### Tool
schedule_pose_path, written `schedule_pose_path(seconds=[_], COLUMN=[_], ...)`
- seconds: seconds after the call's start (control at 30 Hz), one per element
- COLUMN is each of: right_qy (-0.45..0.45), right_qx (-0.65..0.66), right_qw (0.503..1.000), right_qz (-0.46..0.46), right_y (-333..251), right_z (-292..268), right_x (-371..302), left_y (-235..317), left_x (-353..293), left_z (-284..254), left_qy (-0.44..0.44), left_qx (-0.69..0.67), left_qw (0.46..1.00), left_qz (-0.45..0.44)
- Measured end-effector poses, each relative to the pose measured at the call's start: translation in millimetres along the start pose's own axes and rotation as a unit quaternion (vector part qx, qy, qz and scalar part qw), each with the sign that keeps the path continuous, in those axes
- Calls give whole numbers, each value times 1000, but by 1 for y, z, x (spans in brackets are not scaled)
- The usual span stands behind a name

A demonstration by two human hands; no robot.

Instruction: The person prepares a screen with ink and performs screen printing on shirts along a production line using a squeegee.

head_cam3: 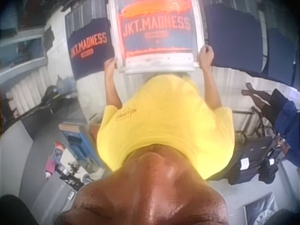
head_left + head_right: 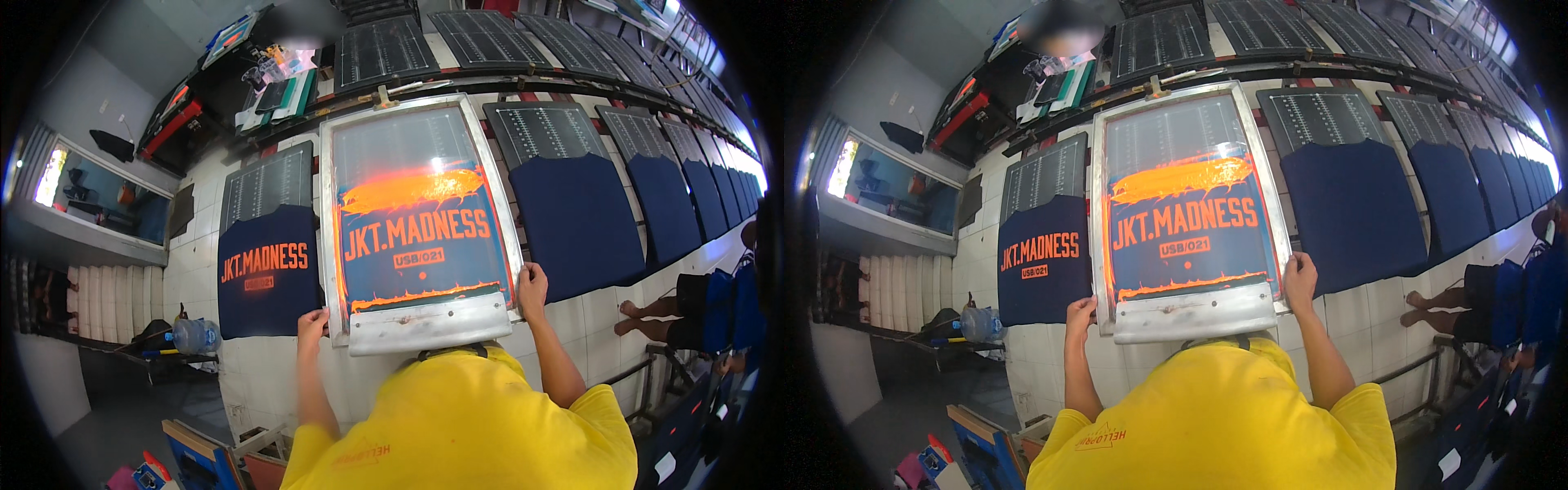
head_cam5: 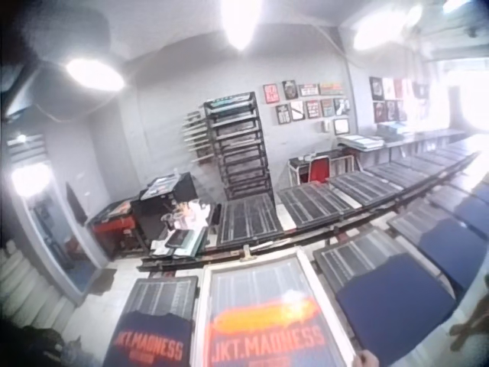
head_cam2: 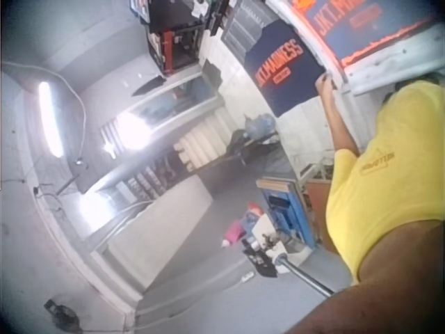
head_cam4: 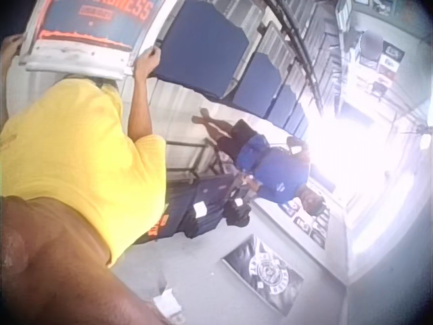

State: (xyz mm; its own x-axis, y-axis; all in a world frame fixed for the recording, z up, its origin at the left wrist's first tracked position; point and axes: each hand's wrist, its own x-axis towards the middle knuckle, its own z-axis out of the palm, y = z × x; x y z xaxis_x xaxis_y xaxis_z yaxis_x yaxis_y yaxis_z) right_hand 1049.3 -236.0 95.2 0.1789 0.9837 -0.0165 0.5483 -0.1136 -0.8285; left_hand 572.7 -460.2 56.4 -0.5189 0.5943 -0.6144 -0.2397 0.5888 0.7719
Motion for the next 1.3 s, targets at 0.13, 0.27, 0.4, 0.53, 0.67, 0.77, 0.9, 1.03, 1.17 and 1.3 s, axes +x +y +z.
schedule_pose_path(seconds=[0.13, 0.27, 0.4, 0.53, 0.67, 0.77, 0.9, 1.03, 1.17, 1.3], right_qy=[4, 18, 14, -35, -37, -39, -53, -27, -51, -40], right_qx=[-5, -33, -28, -24, -34, -35, -44, -33, 1, 36], right_qw=[1000, 999, 999, 997, 998, 998, 995, 998, 998, 997], right_qz=[9, -2, 4, 64, 35, 36, 72, 46, 43, 48], right_y=[1, 2, -4, -8, -6, -9, -31, -38, 10, 53], right_z=[1, 2, 6, 3, -3, -9, -37, -75, -133, -193], right_x=[1, 0, 1, 3, 5, 6, 13, 49, 127, 209], left_y=[2, 8, 2, -2, -1, 5, 35, 47, 58, 62], left_x=[-1, -7, -6, -9, -14, -20, -56, -69, -79, -86], left_z=[-1, 4, 1, 13, 27, 29, 43, 92, 181, 278], left_qy=[-20, -15, -11, 33, 118, 150, 124, 111, 163, 150], left_qx=[-6, -35, -52, -96, -103, -99, -97, -130, -40, -61], left_qw=[1000, 999, 998, 993, 981, 974, 978, 973, 970, 971], left_qz=[-1, 0, 17, 67, 118, 135, 138, 156, 173, 174])
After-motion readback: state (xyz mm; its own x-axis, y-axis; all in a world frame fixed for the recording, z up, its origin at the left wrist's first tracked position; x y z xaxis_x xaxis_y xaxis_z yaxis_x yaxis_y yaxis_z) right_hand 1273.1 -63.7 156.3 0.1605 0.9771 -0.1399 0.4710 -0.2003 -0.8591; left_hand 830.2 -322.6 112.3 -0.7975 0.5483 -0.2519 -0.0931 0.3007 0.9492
